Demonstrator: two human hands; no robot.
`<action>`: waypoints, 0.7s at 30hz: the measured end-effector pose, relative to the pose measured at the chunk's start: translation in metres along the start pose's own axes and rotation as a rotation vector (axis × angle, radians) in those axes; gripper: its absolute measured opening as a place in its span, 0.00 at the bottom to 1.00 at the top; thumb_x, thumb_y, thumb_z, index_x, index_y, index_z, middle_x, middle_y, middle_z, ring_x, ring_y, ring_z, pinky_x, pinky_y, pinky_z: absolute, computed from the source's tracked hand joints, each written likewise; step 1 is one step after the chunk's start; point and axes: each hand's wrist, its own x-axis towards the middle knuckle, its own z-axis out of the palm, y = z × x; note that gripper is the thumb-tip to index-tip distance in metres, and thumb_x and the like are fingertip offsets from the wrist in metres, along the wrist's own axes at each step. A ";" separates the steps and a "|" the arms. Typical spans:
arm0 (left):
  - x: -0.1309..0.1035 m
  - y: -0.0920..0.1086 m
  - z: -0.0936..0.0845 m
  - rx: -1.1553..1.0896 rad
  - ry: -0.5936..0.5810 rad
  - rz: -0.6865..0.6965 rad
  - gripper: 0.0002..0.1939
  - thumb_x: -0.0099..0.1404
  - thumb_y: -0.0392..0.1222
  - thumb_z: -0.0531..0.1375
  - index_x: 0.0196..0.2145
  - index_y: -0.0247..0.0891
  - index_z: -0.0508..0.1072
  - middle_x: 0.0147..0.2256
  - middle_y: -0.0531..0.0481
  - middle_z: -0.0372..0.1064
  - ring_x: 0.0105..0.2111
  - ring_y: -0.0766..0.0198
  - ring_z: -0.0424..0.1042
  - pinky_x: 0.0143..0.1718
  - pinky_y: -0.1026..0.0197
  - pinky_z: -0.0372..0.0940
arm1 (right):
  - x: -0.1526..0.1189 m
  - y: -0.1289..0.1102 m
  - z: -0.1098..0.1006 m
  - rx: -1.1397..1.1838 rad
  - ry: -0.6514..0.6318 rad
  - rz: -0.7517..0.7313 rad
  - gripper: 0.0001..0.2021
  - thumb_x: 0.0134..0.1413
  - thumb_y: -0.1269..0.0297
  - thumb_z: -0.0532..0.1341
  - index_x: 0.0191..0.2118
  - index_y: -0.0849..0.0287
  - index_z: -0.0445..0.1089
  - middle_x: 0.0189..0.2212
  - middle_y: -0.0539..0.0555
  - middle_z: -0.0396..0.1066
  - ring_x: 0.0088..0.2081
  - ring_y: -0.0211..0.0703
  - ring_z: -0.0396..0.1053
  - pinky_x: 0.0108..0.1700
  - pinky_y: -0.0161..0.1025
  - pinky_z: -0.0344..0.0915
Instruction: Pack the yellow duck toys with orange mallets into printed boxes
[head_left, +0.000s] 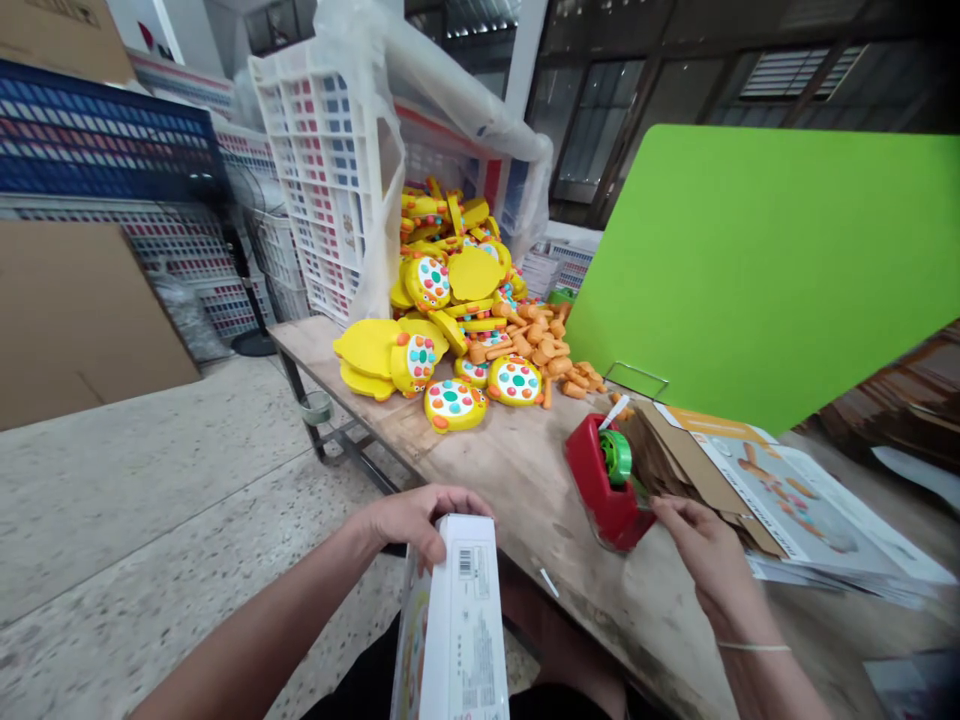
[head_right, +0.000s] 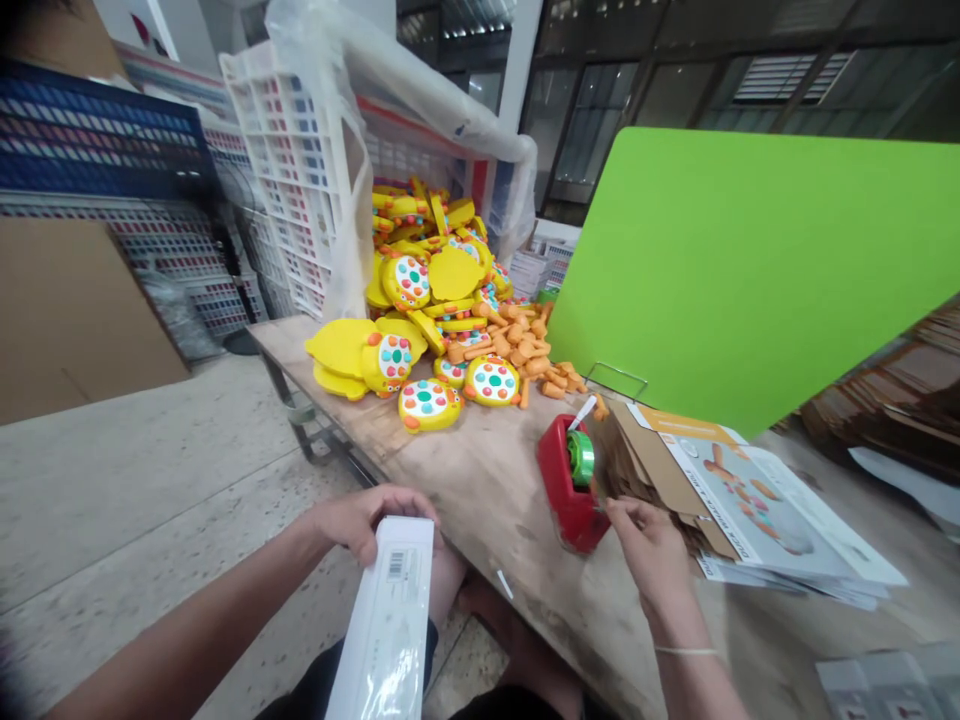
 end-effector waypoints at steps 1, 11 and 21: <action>0.000 0.000 -0.001 0.000 0.000 -0.001 0.40 0.38 0.49 0.81 0.50 0.39 0.76 0.45 0.47 0.79 0.38 0.60 0.77 0.35 0.65 0.71 | -0.005 0.002 -0.001 0.016 0.018 0.009 0.20 0.32 0.46 0.72 0.28 0.58 0.76 0.30 0.56 0.78 0.38 0.51 0.72 0.45 0.45 0.67; 0.004 0.000 0.000 -0.005 -0.020 -0.009 0.40 0.39 0.49 0.80 0.50 0.40 0.77 0.46 0.48 0.79 0.38 0.60 0.78 0.39 0.64 0.72 | -0.032 0.013 0.005 0.185 -0.125 0.178 0.28 0.23 0.38 0.74 0.27 0.56 0.72 0.22 0.53 0.73 0.25 0.44 0.70 0.30 0.44 0.71; 0.009 0.002 0.007 0.044 -0.047 -0.012 0.39 0.40 0.49 0.80 0.50 0.41 0.77 0.42 0.50 0.78 0.37 0.60 0.77 0.36 0.64 0.71 | -0.002 -0.011 -0.031 -0.224 -0.175 0.120 0.16 0.18 0.56 0.76 0.14 0.54 0.70 0.12 0.48 0.64 0.19 0.40 0.57 0.24 0.38 0.52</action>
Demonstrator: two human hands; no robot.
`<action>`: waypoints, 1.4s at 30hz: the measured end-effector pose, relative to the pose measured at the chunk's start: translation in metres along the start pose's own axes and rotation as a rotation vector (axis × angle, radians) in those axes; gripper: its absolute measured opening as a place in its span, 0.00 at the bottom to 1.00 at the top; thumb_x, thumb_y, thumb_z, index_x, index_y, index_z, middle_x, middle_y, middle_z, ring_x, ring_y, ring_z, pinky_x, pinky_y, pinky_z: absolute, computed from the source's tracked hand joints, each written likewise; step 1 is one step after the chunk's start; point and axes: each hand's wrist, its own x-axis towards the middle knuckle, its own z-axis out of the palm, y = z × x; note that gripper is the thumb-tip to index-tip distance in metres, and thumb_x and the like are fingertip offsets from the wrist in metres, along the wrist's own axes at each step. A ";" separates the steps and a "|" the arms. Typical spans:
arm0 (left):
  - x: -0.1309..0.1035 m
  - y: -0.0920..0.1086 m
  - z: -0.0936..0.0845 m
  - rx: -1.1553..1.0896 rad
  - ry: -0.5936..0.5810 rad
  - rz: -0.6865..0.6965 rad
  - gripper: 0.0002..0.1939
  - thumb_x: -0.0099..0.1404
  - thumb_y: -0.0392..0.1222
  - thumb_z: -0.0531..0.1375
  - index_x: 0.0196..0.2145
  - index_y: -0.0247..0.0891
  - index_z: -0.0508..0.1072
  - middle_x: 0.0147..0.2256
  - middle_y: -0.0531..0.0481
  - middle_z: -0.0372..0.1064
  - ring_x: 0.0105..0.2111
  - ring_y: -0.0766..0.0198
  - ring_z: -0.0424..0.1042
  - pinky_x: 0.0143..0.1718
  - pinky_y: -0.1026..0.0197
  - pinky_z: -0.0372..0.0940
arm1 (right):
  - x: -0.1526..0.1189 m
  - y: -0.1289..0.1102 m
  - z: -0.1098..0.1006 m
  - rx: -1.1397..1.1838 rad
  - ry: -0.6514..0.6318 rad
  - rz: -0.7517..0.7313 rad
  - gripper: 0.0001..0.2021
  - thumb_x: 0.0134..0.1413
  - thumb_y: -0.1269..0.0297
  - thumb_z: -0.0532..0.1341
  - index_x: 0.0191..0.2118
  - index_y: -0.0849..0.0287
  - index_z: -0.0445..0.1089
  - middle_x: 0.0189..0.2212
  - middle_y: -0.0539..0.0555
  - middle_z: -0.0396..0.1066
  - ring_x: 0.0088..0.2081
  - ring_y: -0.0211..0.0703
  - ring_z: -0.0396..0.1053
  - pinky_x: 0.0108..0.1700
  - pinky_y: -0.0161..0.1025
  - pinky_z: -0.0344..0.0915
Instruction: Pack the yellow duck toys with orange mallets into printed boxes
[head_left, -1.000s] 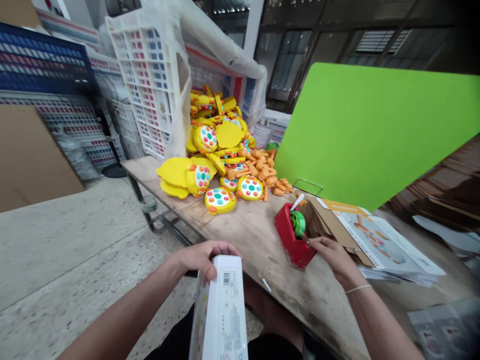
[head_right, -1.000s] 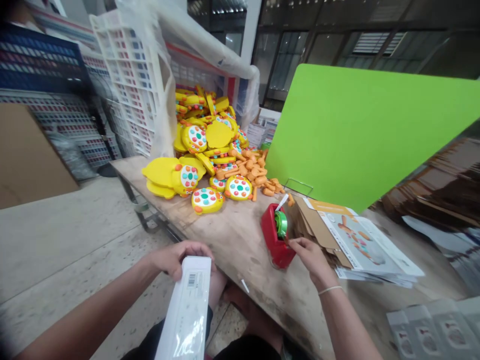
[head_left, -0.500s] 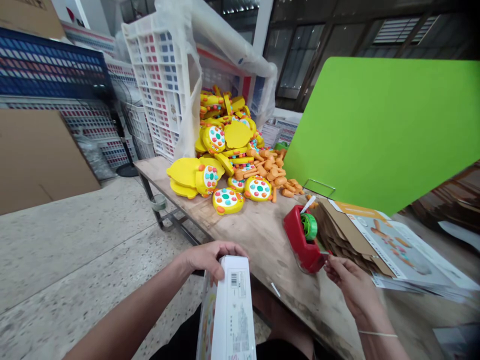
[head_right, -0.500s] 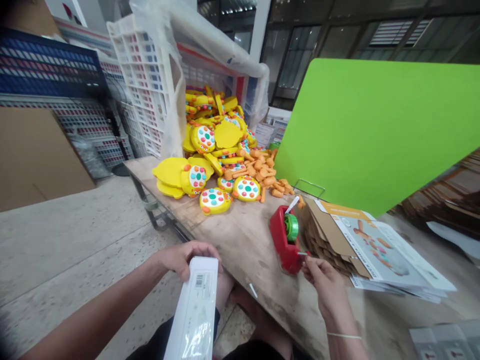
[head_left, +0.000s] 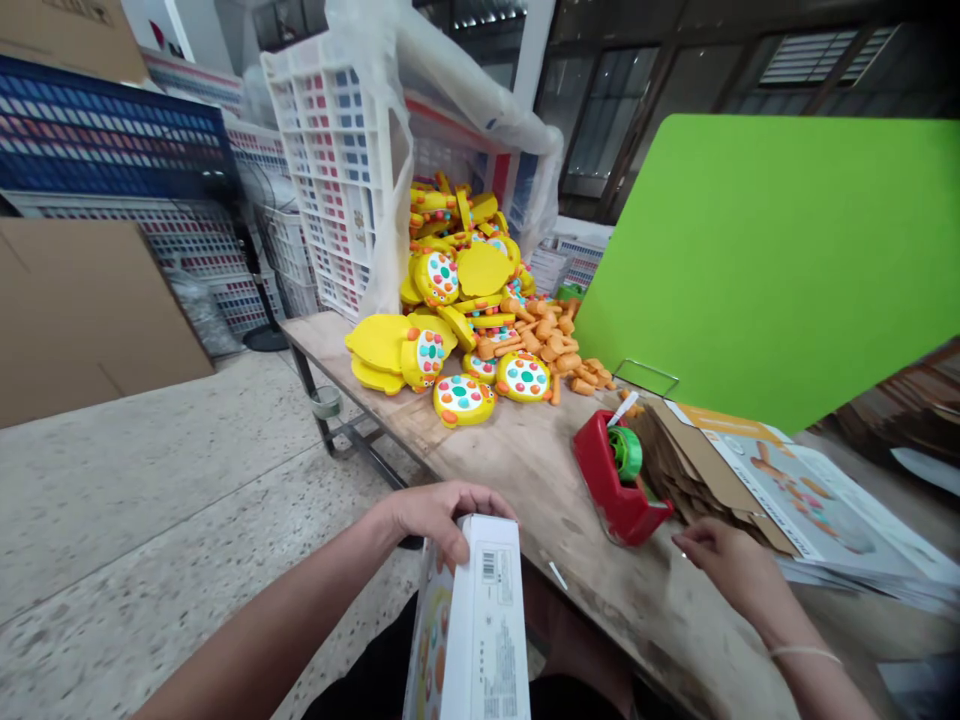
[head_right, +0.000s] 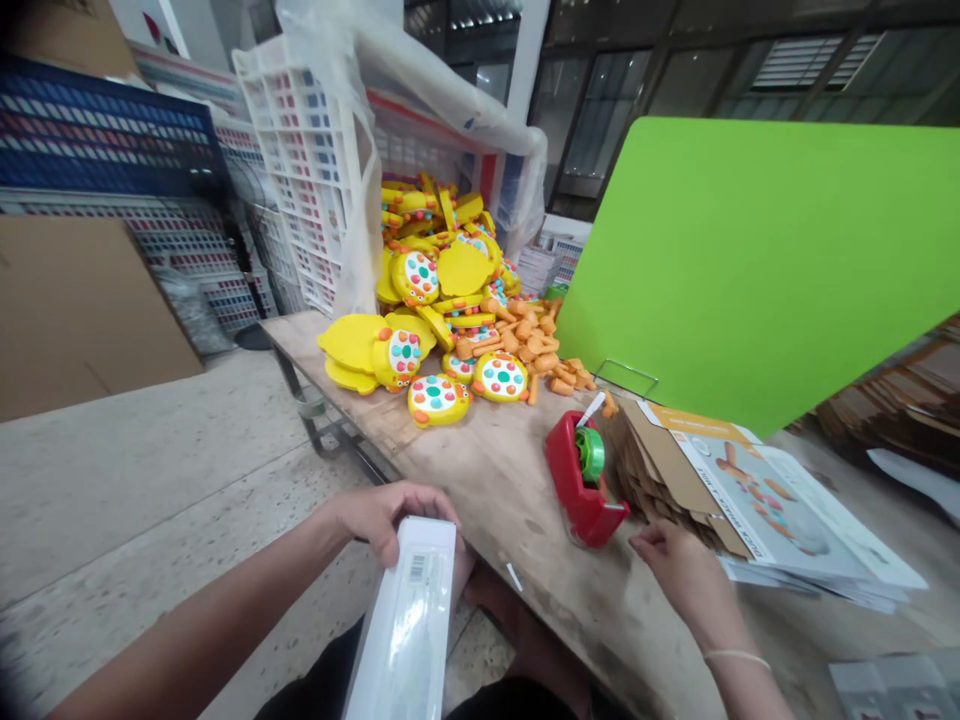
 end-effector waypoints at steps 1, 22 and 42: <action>0.002 0.000 0.001 0.003 -0.004 -0.004 0.39 0.40 0.49 0.80 0.50 0.41 0.77 0.42 0.50 0.78 0.37 0.60 0.77 0.37 0.64 0.71 | -0.008 -0.007 0.000 -0.003 -0.046 -0.019 0.16 0.20 0.54 0.76 0.16 0.54 0.72 0.14 0.50 0.66 0.21 0.41 0.59 0.25 0.39 0.54; 0.024 -0.002 0.007 0.037 -0.065 -0.126 0.40 0.38 0.47 0.81 0.50 0.42 0.76 0.37 0.54 0.74 0.30 0.63 0.75 0.26 0.67 0.70 | -0.131 -0.116 0.096 0.257 -0.615 -0.146 0.24 0.43 0.42 0.71 0.25 0.59 0.68 0.21 0.47 0.64 0.24 0.34 0.58 0.25 0.32 0.57; 0.024 -0.001 0.008 0.048 -0.075 -0.120 0.40 0.39 0.46 0.80 0.51 0.41 0.74 0.37 0.55 0.73 0.29 0.64 0.75 0.23 0.68 0.70 | -0.124 -0.121 0.091 0.163 -0.668 -0.192 0.18 0.48 0.48 0.67 0.27 0.58 0.67 0.23 0.48 0.65 0.26 0.36 0.60 0.27 0.34 0.59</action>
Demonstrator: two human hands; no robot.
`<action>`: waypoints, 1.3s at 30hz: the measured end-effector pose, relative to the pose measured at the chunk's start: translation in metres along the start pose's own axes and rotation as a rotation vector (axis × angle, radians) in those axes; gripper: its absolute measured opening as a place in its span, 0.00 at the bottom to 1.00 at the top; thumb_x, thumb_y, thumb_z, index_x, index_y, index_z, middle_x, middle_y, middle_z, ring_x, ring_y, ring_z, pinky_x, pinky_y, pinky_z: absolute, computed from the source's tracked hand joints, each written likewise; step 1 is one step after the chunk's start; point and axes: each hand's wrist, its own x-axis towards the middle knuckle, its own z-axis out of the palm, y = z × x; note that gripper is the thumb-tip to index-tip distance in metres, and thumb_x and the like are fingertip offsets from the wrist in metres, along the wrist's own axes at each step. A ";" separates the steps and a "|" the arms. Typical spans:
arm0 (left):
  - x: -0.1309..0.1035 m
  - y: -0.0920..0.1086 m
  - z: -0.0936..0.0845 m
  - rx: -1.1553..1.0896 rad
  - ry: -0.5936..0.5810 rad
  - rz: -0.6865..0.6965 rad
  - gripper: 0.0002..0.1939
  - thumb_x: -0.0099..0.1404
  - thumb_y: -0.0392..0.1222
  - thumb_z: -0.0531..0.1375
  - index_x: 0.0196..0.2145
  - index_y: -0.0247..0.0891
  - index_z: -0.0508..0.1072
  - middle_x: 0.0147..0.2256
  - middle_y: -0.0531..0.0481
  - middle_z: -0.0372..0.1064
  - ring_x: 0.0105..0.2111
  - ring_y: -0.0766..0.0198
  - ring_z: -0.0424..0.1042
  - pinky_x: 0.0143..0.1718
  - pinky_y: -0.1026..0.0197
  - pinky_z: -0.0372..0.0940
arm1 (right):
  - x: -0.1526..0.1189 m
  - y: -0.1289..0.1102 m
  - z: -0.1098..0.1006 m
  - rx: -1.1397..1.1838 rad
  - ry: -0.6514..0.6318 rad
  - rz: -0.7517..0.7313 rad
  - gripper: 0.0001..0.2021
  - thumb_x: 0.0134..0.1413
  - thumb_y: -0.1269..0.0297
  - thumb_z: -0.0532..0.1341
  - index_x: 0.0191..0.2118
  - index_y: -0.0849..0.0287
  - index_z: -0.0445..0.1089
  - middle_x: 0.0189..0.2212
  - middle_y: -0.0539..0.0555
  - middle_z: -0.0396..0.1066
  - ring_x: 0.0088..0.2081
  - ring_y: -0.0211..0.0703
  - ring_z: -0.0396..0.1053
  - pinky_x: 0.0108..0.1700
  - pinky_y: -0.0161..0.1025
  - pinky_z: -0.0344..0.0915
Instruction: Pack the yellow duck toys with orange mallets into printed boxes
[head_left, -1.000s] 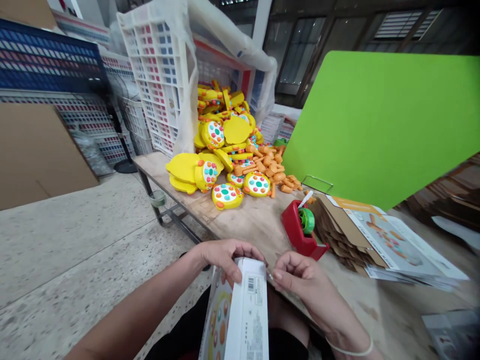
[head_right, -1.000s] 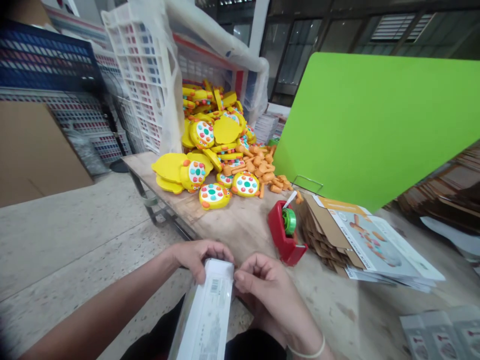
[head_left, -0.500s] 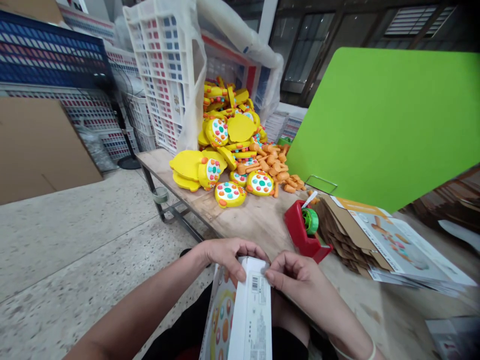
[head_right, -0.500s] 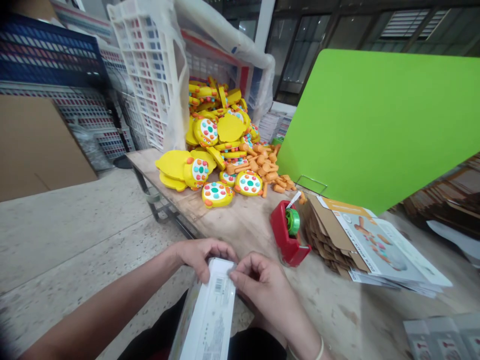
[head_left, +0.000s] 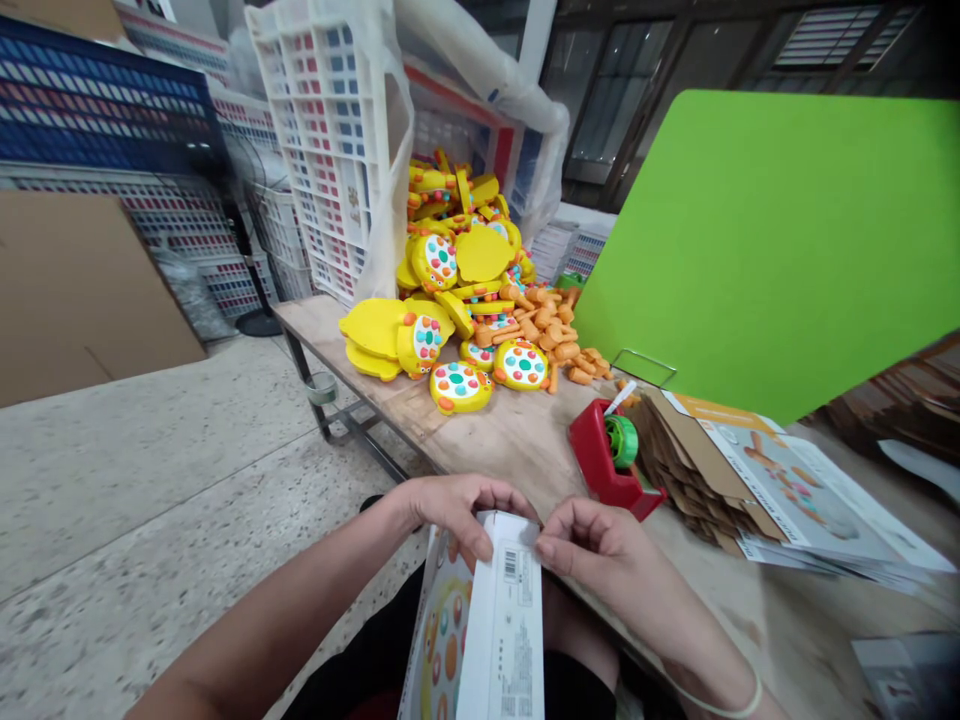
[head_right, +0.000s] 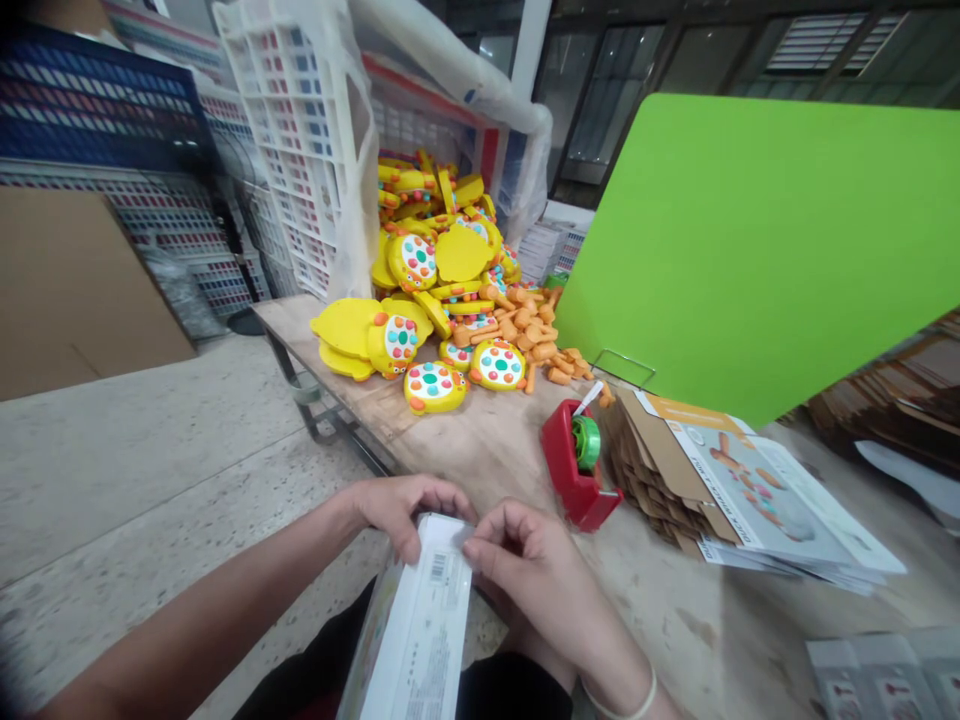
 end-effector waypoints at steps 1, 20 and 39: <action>0.000 0.000 0.000 0.002 -0.001 -0.003 0.40 0.39 0.46 0.80 0.51 0.41 0.74 0.37 0.55 0.73 0.29 0.64 0.75 0.23 0.68 0.70 | 0.000 0.000 0.002 -0.026 0.005 -0.003 0.17 0.49 0.48 0.66 0.27 0.58 0.67 0.23 0.48 0.65 0.26 0.36 0.60 0.27 0.34 0.59; -0.001 0.002 0.003 0.028 0.006 0.031 0.38 0.40 0.49 0.80 0.49 0.41 0.76 0.38 0.52 0.75 0.32 0.61 0.75 0.27 0.64 0.70 | -0.002 -0.009 0.009 -0.496 0.041 -0.098 0.11 0.55 0.53 0.58 0.31 0.54 0.66 0.27 0.49 0.71 0.29 0.42 0.67 0.32 0.39 0.61; -0.013 0.002 0.005 0.028 0.002 0.120 0.40 0.43 0.57 0.78 0.52 0.42 0.74 0.43 0.49 0.75 0.40 0.56 0.75 0.39 0.59 0.70 | 0.004 0.046 0.021 0.357 -0.001 -0.035 0.26 0.61 0.38 0.58 0.28 0.59 0.66 0.23 0.50 0.68 0.26 0.37 0.64 0.31 0.36 0.60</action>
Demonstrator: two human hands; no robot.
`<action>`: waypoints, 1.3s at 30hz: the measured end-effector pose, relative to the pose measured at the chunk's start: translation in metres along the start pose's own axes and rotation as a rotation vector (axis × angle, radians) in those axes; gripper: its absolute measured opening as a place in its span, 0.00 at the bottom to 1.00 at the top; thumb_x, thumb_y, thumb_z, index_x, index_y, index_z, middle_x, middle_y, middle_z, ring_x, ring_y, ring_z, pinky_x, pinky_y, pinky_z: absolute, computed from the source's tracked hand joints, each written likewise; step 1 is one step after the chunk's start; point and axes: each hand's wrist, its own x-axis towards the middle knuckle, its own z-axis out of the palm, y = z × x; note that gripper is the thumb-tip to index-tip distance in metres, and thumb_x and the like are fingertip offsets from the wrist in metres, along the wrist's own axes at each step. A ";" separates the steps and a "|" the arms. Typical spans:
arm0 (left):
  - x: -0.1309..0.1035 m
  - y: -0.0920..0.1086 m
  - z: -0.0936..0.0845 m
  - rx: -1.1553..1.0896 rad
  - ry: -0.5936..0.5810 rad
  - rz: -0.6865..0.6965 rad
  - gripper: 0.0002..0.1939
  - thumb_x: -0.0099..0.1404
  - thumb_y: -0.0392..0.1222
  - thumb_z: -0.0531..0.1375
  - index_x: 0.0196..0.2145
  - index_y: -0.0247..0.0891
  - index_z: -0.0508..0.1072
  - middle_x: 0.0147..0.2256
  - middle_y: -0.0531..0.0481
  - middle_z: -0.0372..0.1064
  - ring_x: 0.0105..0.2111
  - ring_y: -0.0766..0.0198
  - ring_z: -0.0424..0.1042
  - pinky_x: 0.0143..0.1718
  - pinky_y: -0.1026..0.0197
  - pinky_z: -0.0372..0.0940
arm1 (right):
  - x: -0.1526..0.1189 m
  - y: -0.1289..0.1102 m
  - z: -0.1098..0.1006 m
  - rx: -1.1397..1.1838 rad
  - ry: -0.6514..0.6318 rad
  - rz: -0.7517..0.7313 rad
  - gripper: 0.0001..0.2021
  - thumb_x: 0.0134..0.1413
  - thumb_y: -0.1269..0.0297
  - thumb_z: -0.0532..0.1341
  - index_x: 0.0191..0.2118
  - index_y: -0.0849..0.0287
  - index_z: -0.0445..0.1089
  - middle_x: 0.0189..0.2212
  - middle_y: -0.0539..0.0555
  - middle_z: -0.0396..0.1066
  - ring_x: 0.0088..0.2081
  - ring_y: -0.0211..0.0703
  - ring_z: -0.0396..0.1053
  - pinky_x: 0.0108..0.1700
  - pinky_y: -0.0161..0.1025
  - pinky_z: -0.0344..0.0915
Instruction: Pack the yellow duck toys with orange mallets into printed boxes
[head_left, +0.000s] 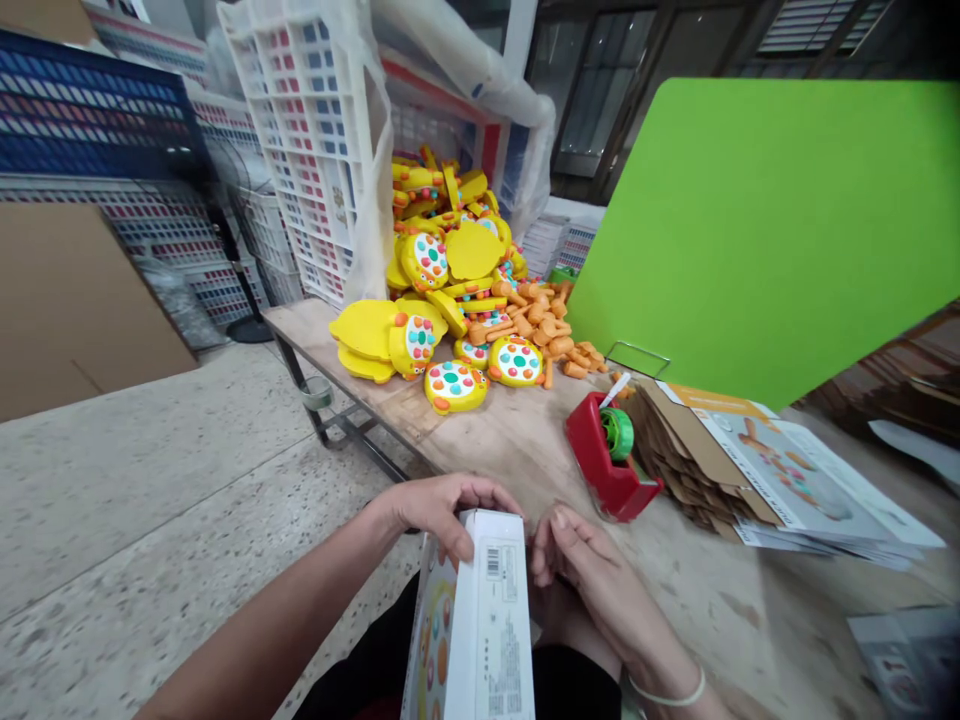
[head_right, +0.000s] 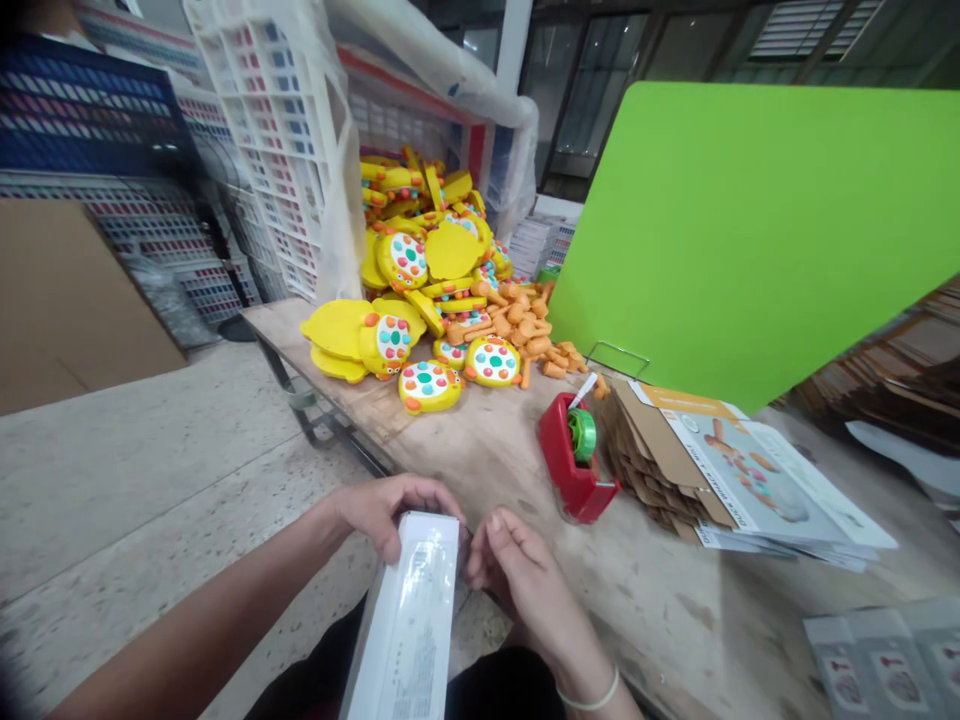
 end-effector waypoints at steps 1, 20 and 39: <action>0.000 0.001 0.000 0.005 -0.004 0.006 0.40 0.43 0.57 0.78 0.52 0.43 0.74 0.43 0.49 0.75 0.40 0.56 0.74 0.40 0.59 0.70 | -0.001 0.005 0.001 0.033 -0.007 0.003 0.25 0.62 0.39 0.58 0.27 0.59 0.66 0.23 0.50 0.68 0.26 0.36 0.63 0.31 0.35 0.59; -0.002 0.001 0.002 -0.070 0.012 0.039 0.45 0.33 0.51 0.82 0.49 0.42 0.71 0.42 0.53 0.69 0.38 0.63 0.71 0.39 0.65 0.65 | 0.013 0.043 0.035 0.625 -0.128 0.193 0.27 0.35 0.46 0.78 0.32 0.60 0.69 0.27 0.49 0.71 0.28 0.35 0.68 0.35 0.34 0.64; 0.000 0.001 0.004 -0.052 0.054 0.013 0.49 0.30 0.47 0.82 0.50 0.45 0.68 0.42 0.56 0.64 0.40 0.64 0.69 0.39 0.66 0.65 | 0.016 0.006 0.041 0.044 0.031 0.178 0.32 0.39 0.32 0.68 0.28 0.62 0.71 0.20 0.50 0.68 0.21 0.34 0.61 0.25 0.33 0.56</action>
